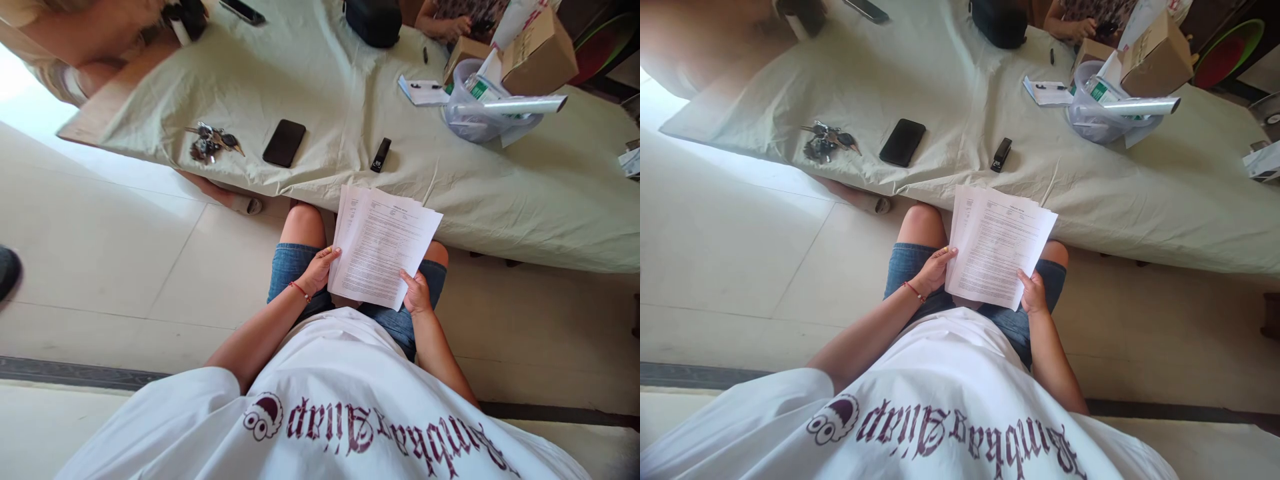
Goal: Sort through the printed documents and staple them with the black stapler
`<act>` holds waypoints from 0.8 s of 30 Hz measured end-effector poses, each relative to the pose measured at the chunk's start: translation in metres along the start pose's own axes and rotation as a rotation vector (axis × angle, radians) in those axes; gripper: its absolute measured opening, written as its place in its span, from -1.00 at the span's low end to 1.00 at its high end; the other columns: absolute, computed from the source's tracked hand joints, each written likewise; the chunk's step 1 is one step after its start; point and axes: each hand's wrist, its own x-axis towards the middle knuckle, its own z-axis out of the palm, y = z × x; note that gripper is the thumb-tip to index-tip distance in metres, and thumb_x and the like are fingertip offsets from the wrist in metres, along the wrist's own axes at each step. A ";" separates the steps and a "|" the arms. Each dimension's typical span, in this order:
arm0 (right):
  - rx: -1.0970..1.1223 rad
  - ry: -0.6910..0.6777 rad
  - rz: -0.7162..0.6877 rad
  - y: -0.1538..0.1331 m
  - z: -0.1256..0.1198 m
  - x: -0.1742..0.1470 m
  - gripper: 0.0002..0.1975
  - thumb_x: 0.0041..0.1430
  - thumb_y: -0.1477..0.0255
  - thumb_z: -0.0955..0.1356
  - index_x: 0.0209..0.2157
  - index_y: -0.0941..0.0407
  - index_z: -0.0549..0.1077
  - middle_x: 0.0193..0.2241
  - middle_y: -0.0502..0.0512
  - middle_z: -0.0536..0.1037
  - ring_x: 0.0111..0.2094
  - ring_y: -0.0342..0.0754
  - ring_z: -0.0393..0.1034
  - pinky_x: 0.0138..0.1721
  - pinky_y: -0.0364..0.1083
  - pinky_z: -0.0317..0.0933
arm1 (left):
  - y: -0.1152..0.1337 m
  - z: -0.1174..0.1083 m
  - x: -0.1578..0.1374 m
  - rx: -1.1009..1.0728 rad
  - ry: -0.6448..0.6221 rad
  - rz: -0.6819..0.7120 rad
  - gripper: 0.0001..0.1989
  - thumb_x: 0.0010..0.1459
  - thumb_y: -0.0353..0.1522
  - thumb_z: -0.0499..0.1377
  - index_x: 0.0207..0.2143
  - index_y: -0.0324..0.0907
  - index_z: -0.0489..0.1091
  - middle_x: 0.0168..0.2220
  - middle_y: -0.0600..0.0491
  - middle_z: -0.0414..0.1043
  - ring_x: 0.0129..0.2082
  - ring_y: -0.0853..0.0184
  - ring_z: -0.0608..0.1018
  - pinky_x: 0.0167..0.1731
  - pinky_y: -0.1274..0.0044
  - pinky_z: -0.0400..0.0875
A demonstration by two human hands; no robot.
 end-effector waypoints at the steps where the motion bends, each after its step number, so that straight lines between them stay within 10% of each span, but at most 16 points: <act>1: 0.007 0.008 0.000 0.000 0.000 0.000 -0.48 -0.18 0.22 0.64 -0.13 0.05 0.61 -0.18 0.07 0.74 -0.03 0.19 0.65 0.17 0.20 0.45 | 0.000 0.000 0.000 0.001 0.011 0.006 -0.50 -0.26 -0.17 0.64 -0.33 -0.21 0.58 -0.36 0.05 0.67 -0.39 0.30 0.63 -0.27 0.46 0.55; 19: 0.020 0.001 0.029 -0.003 0.000 -0.001 -0.47 -0.22 0.22 0.66 -0.15 0.05 0.63 -0.19 0.09 0.75 -0.04 0.20 0.66 0.17 0.21 0.47 | 0.000 0.003 -0.005 0.053 -0.006 0.042 -0.38 -0.47 -0.20 0.69 -0.32 -0.21 0.59 -0.37 0.02 0.68 -0.41 0.25 0.64 -0.28 0.41 0.53; 24: 0.027 0.030 0.029 -0.005 0.001 -0.009 -0.47 -0.20 0.24 0.66 -0.14 0.06 0.63 -0.19 0.10 0.75 -0.06 0.21 0.67 0.16 0.22 0.48 | 0.008 0.004 -0.023 0.023 -0.035 -0.006 -0.45 -0.22 -0.12 0.64 -0.22 -0.20 0.63 -0.26 -0.03 0.71 -0.29 0.18 0.69 -0.14 0.36 0.58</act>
